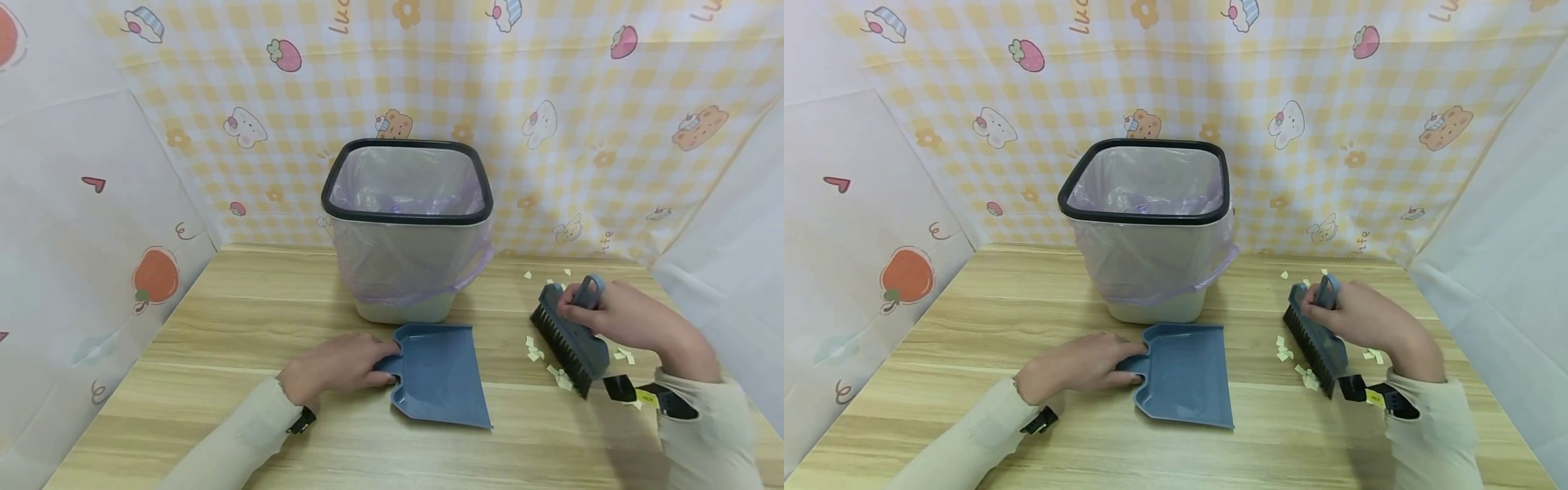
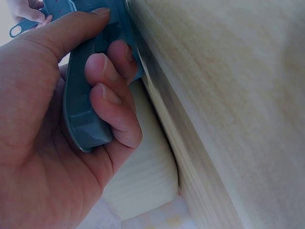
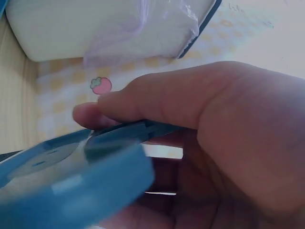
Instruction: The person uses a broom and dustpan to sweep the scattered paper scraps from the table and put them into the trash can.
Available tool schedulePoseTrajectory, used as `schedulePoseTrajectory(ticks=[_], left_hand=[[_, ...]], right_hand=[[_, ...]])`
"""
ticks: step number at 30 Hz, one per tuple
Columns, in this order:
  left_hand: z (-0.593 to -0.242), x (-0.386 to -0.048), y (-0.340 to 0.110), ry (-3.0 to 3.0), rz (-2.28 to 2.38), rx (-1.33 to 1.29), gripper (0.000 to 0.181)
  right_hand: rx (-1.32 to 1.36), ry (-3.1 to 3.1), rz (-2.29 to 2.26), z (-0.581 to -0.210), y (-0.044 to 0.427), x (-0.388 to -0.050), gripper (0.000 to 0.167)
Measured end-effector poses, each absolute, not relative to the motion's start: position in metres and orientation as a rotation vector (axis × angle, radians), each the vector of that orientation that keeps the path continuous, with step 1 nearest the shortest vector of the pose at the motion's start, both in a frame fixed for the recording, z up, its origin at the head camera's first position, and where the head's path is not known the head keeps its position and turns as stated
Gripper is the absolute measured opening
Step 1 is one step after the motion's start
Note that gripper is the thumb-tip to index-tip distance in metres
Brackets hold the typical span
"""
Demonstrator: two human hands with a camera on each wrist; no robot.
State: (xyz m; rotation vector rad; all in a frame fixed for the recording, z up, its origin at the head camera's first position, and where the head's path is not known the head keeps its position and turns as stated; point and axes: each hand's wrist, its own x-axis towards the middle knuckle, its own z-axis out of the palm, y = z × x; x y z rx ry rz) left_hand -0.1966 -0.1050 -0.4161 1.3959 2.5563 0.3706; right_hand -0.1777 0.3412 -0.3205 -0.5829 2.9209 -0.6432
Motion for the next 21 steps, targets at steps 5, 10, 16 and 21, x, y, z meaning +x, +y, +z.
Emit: schedulePoseTrajectory(ticks=[5, 10, 16, 21], left_hand=[[-0.417, -0.197, -0.105, 2.56, 0.372, 1.4, 0.019], [-0.416, -0.197, -0.105, 2.548, 0.387, 1.404, 0.019], [-0.416, -0.197, -0.105, 2.547, 0.385, 1.411, 0.019], [-0.417, -0.197, -0.105, 2.543, 0.391, 1.406, 0.018]], right_hand=[[-0.614, 2.952, -0.666, -0.321, 0.339, -0.18, 0.01], [-0.613, 2.998, -0.682, -0.321, 0.341, -0.18, 0.011], [-0.78, 3.009, -0.644, -0.323, 0.337, -0.181, 0.014], [-0.786, 2.902, -0.672, -0.322, 0.33, -0.181, 0.014]])
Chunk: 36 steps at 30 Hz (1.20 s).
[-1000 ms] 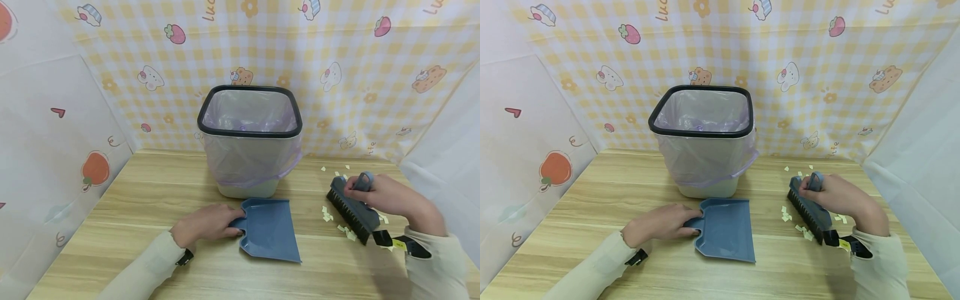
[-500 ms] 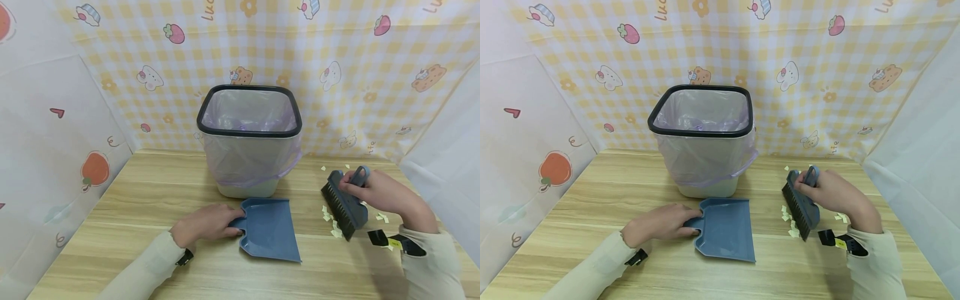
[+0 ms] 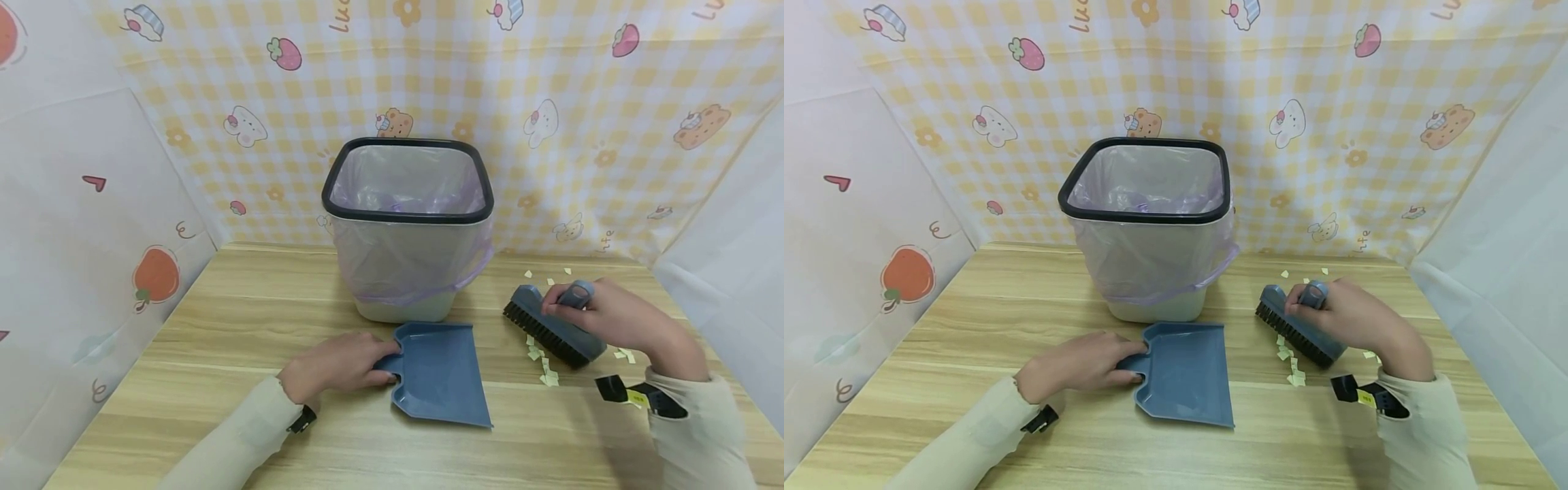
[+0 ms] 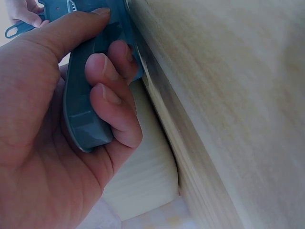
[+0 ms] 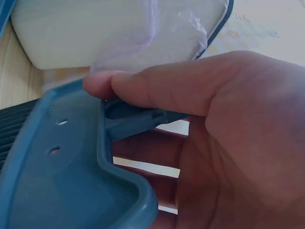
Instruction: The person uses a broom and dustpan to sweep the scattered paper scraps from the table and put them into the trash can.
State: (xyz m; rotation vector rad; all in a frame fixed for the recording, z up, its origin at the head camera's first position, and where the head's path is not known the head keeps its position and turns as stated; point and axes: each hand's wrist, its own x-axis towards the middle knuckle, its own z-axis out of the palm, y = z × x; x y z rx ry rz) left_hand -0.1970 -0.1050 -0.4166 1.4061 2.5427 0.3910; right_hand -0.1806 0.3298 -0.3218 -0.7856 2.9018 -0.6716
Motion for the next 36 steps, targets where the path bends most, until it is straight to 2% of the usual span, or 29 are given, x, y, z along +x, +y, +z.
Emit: schedulePoseTrajectory(ticks=[10, 17, 21, 24, 33, 36], left_hand=[[-0.417, -0.196, -0.105, 2.55, 0.395, 1.414, 0.018], [-0.415, -0.195, -0.104, 2.57, 0.35, 1.404, 0.02], [-0.414, -0.195, -0.104, 2.578, 0.338, 1.38, 0.02], [-0.413, -0.195, -0.103, 2.583, 0.329, 1.372, 0.02], [-0.413, -0.195, -0.105, 2.567, 0.368, 1.386, 0.019], [-0.414, -0.195, -0.105, 2.564, 0.37, 1.375, 0.019]], right_hand=[[-0.741, 2.792, -0.708, -0.317, 0.327, -0.177, 0.014], [-0.632, 2.995, -0.486, -0.312, 0.328, -0.169, 0.009], [-0.56, 3.017, -0.407, -0.312, 0.321, -0.164, 0.02], [-0.524, 2.986, -0.42, -0.313, 0.316, -0.163, 0.023], [-0.546, 2.754, -0.624, -0.319, 0.306, -0.166, 0.014], [-0.584, 2.744, -0.633, -0.321, 0.304, -0.169, 0.016]])
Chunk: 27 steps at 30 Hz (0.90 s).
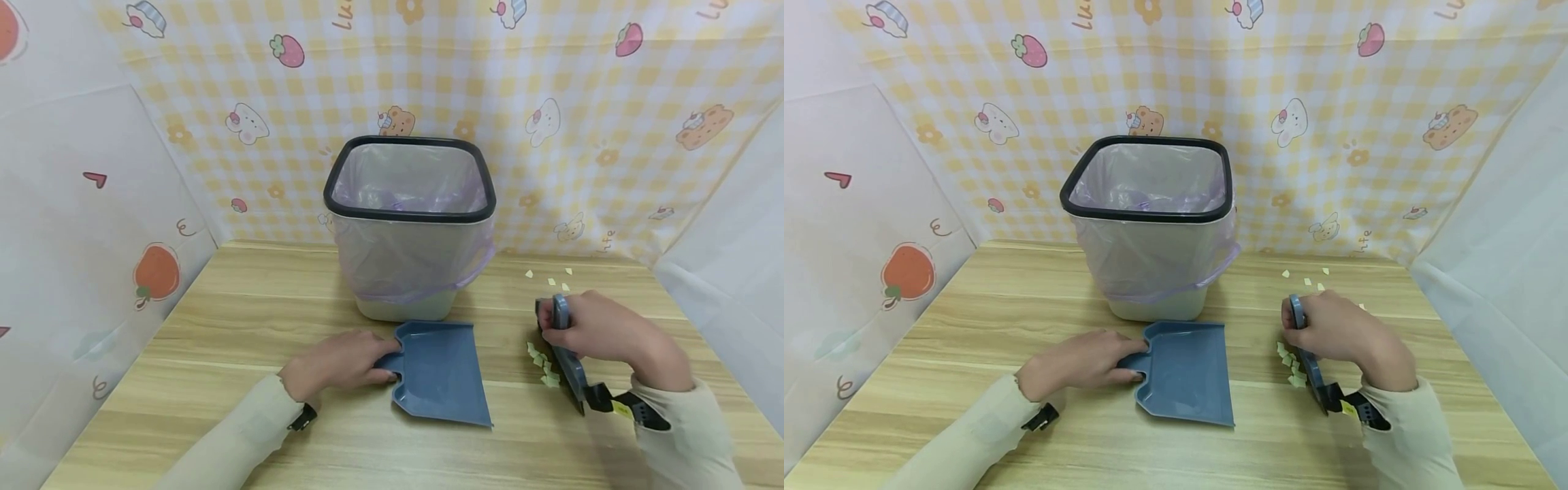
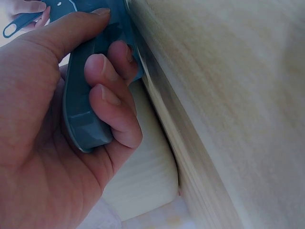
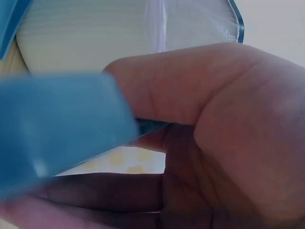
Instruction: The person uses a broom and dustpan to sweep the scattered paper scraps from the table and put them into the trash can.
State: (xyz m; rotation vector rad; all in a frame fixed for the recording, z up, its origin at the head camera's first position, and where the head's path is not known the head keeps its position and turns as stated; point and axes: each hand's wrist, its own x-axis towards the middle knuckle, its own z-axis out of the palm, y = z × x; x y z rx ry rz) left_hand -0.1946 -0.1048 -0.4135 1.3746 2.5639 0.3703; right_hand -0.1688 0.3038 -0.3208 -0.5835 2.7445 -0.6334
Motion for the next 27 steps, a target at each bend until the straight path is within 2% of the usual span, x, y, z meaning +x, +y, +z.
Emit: schedulePoseTrajectory(ticks=[8, 16, 27], left_hand=[[-0.413, -0.194, -0.104, 2.557, 0.373, 1.36, 0.019], [-0.413, -0.195, -0.104, 2.552, 0.374, 1.354, 0.02], [-0.413, -0.195, -0.104, 2.54, 0.38, 1.357, 0.019]], right_hand=[[-0.666, 2.79, -0.633, -0.323, 0.301, -0.173, 0.022], [-0.709, 2.788, -0.698, -0.323, 0.296, -0.173, 0.012], [-0.719, 2.79, -0.719, -0.321, 0.293, -0.172, 0.011]])
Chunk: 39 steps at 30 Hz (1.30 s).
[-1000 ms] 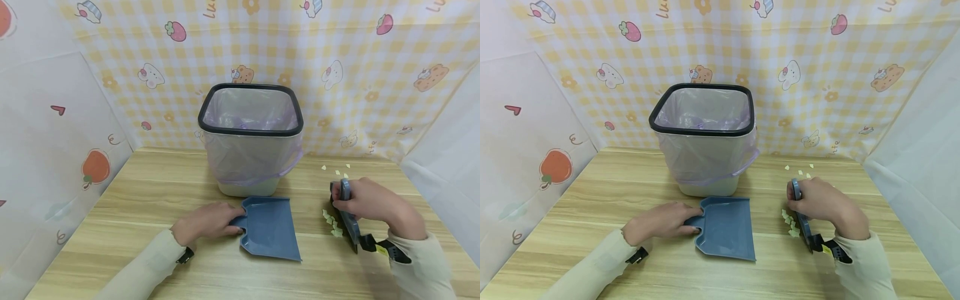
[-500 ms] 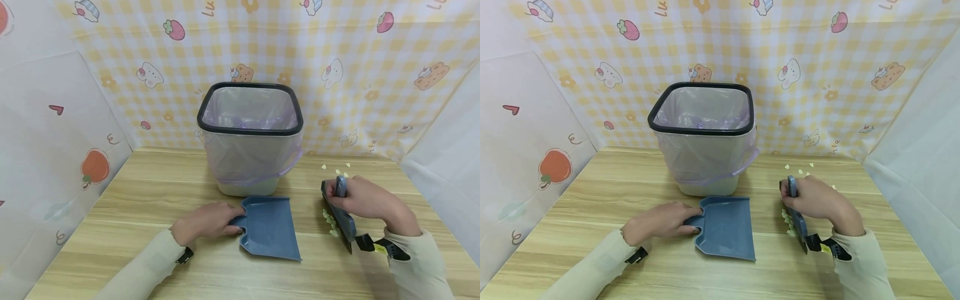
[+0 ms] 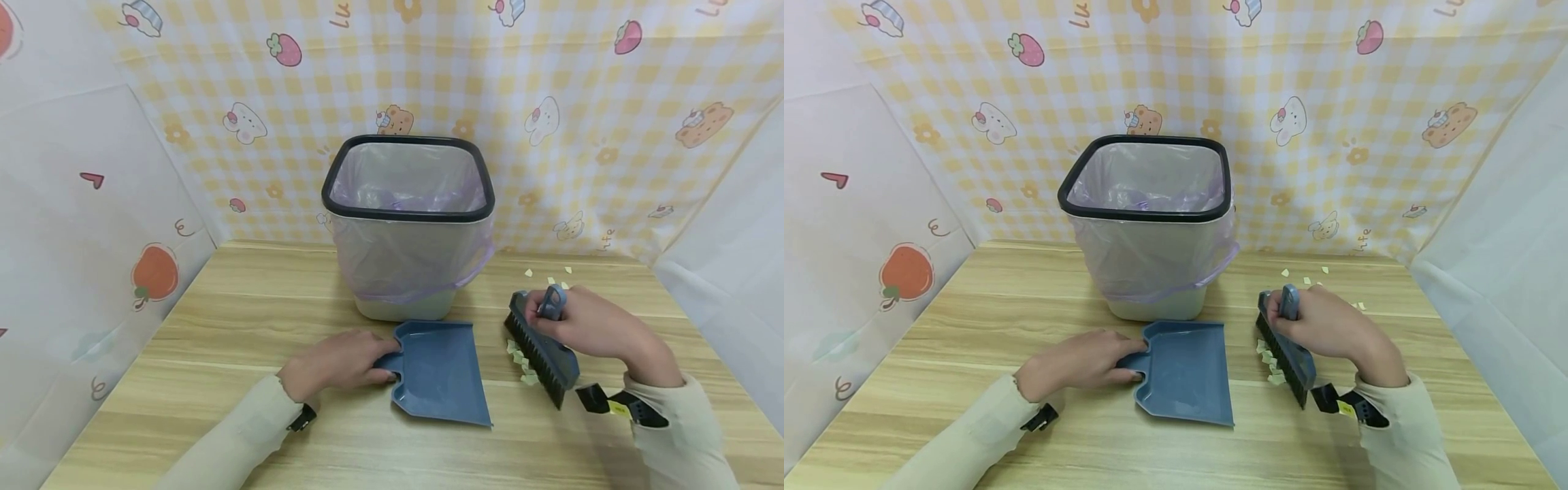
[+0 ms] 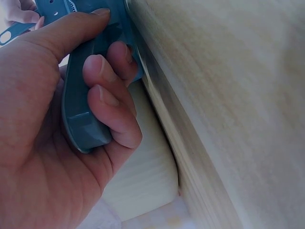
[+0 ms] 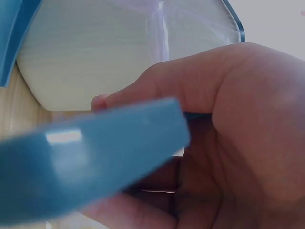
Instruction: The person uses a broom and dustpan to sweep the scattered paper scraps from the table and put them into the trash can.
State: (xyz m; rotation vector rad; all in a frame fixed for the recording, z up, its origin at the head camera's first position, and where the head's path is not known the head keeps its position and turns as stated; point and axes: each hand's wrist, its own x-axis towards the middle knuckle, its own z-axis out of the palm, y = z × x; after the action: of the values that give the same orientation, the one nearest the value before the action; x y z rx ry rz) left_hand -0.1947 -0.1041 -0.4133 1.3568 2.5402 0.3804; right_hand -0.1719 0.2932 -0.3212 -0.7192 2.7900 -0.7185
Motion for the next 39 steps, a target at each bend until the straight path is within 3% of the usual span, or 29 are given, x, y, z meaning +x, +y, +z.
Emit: schedulePoseTrajectory(ticks=[11, 39], left_hand=[[-0.413, -0.195, -0.103, 2.554, 0.374, 1.363, 0.019], [-0.413, -0.194, -0.105, 2.563, 0.361, 1.384, 0.02]], right_hand=[[-0.694, 2.878, -0.618, -0.319, 0.302, -0.165, 0.016], [-0.869, 2.758, -0.714, -0.327, 0.278, -0.171, 0.009]])
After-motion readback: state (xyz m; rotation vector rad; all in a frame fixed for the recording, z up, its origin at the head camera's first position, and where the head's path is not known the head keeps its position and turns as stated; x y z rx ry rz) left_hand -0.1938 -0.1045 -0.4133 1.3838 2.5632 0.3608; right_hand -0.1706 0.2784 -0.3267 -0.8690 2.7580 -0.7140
